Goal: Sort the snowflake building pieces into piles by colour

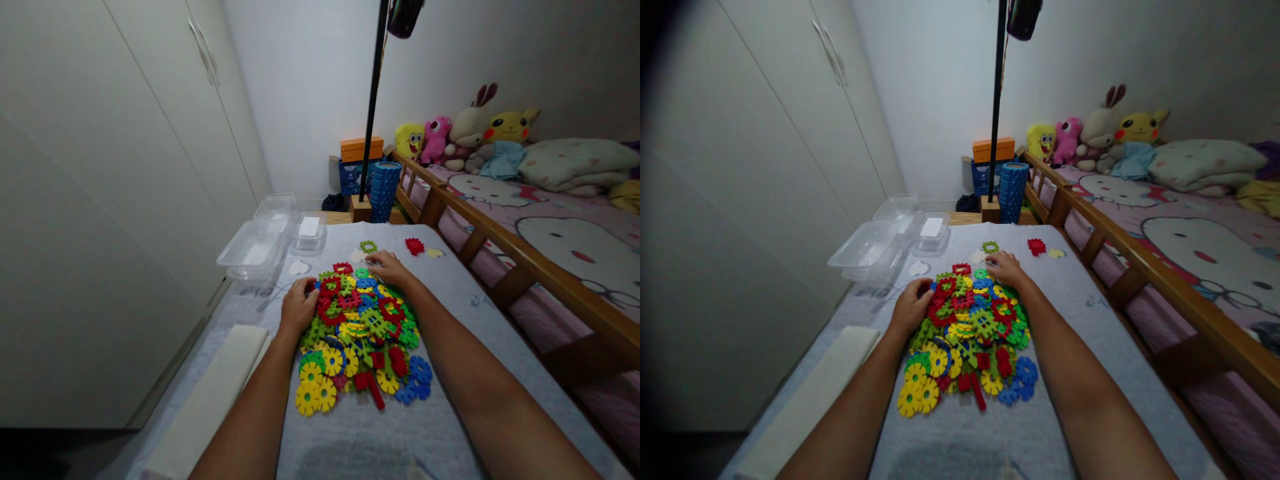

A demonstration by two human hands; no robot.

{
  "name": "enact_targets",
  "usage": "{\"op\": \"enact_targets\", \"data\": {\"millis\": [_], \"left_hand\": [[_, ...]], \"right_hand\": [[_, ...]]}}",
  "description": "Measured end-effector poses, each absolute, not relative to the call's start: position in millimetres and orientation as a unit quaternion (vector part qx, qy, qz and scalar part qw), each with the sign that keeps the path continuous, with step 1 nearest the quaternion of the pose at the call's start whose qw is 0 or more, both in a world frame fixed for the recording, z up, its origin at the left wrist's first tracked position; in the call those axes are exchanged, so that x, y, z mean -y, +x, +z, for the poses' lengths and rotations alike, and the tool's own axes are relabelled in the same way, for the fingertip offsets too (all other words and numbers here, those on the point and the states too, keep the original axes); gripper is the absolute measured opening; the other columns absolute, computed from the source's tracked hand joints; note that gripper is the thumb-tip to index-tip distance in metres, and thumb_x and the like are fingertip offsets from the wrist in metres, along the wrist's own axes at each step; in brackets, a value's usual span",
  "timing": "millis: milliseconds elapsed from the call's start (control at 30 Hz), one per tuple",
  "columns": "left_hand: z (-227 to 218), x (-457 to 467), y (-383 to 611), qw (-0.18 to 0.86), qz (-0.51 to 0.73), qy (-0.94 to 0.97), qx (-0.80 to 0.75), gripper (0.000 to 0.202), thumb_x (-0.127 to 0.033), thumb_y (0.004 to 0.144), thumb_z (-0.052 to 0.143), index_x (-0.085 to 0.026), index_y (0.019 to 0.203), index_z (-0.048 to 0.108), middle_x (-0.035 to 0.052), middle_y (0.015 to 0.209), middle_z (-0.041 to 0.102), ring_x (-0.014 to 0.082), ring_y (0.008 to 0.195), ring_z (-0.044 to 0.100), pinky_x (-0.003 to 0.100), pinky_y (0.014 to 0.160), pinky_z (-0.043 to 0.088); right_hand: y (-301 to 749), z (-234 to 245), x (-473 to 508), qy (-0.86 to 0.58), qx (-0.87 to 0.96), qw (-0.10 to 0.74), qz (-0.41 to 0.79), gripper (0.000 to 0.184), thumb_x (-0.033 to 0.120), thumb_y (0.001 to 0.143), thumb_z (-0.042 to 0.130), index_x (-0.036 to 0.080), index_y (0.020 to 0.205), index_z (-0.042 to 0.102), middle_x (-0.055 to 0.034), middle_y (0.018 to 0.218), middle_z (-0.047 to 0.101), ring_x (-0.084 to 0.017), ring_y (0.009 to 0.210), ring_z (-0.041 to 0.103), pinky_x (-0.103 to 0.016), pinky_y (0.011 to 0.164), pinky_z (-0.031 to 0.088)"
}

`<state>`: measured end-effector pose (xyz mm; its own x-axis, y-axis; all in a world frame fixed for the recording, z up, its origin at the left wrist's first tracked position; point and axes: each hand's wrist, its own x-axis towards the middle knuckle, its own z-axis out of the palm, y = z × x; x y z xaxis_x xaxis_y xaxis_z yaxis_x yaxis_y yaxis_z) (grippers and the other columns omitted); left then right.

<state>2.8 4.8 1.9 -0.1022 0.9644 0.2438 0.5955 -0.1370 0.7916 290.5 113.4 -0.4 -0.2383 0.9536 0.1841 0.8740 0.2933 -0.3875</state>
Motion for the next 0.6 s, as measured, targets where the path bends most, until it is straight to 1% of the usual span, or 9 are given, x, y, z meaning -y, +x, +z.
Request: {"op": "enact_targets", "data": {"millis": [100, 200, 300, 367, 433, 533, 600], "left_hand": [[1, -5, 3, 0.220, 0.413, 0.634, -0.616, 0.027, -0.024, 0.084, 0.058, -0.020, 0.108, 0.069, 0.0073, 0.106, 0.071, 0.0222, 0.100, 0.067, 0.040, 0.097, 0.052], [0, -6, 2, 0.220, 0.414, 0.637, -0.612, 0.027, -0.025, 0.084, 0.058, -0.020, 0.107, 0.069, 0.0071, 0.106, 0.071, 0.0220, 0.100, 0.067, 0.040, 0.097, 0.052], [-1, -7, 2, 0.221, 0.407, 0.641, -0.612, 0.028, -0.025, 0.084, 0.058, -0.019, 0.109, 0.068, 0.0077, 0.108, 0.071, 0.0223, 0.101, 0.067, 0.039, 0.097, 0.052], [-1, -7, 2, 0.222, 0.403, 0.642, -0.613, 0.029, -0.025, 0.084, 0.057, -0.019, 0.110, 0.068, 0.0084, 0.109, 0.071, 0.0224, 0.102, 0.067, 0.039, 0.097, 0.052], [0, -7, 2, 0.223, 0.399, 0.643, -0.615, 0.029, -0.024, 0.084, 0.056, -0.018, 0.111, 0.068, 0.0088, 0.110, 0.071, 0.0225, 0.102, 0.067, 0.039, 0.097, 0.052], [0, -7, 3, 0.222, 0.396, 0.641, -0.619, 0.029, -0.024, 0.084, 0.056, -0.018, 0.111, 0.068, 0.0086, 0.109, 0.071, 0.0225, 0.102, 0.067, 0.039, 0.097, 0.051], [0, -7, 3, 0.220, 0.397, 0.641, -0.619, 0.029, -0.024, 0.084, 0.056, -0.018, 0.110, 0.068, 0.0084, 0.108, 0.071, 0.0222, 0.102, 0.067, 0.038, 0.097, 0.051]], "right_hand": [[283, 8, -106, -0.583, 0.790, 0.145, 0.120, 0.034, 0.040, 0.081, 0.066, 0.027, 0.111, 0.075, -0.0065, 0.113, 0.066, -0.027, 0.107, 0.056, -0.037, 0.092, 0.043], [276, 12, -103, -0.582, 0.791, 0.142, 0.122, 0.025, 0.039, 0.076, 0.071, 0.025, 0.096, 0.075, -0.0068, 0.108, 0.065, -0.027, 0.103, 0.055, -0.035, 0.086, 0.043], [275, 9, -104, -0.572, 0.778, 0.199, 0.166, 0.017, 0.032, 0.069, 0.073, 0.021, 0.080, 0.066, -0.0033, 0.091, 0.064, -0.021, 0.089, 0.055, -0.029, 0.076, 0.042], [277, 5, -105, -0.563, 0.752, 0.255, 0.231, 0.016, 0.029, 0.067, 0.070, 0.021, 0.074, 0.059, 0.0001, 0.077, 0.060, -0.017, 0.075, 0.053, -0.026, 0.067, 0.040], [281, 2, -106, -0.556, 0.716, 0.309, 0.288, 0.015, 0.028, 0.068, 0.067, 0.021, 0.069, 0.053, 0.0029, 0.067, 0.055, -0.015, 0.066, 0.050, -0.026, 0.062, 0.037], [288, 1, -107, -0.557, 0.678, 0.365, 0.312, 0.016, 0.029, 0.067, 0.063, 0.022, 0.065, 0.049, 0.0043, 0.063, 0.052, -0.014, 0.062, 0.049, -0.026, 0.061, 0.037], [290, 1, -110, -0.571, 0.663, 0.378, 0.302, 0.015, 0.029, 0.068, 0.062, 0.023, 0.065, 0.049, 0.0040, 0.063, 0.053, -0.014, 0.063, 0.050, -0.026, 0.062, 0.037]]}}
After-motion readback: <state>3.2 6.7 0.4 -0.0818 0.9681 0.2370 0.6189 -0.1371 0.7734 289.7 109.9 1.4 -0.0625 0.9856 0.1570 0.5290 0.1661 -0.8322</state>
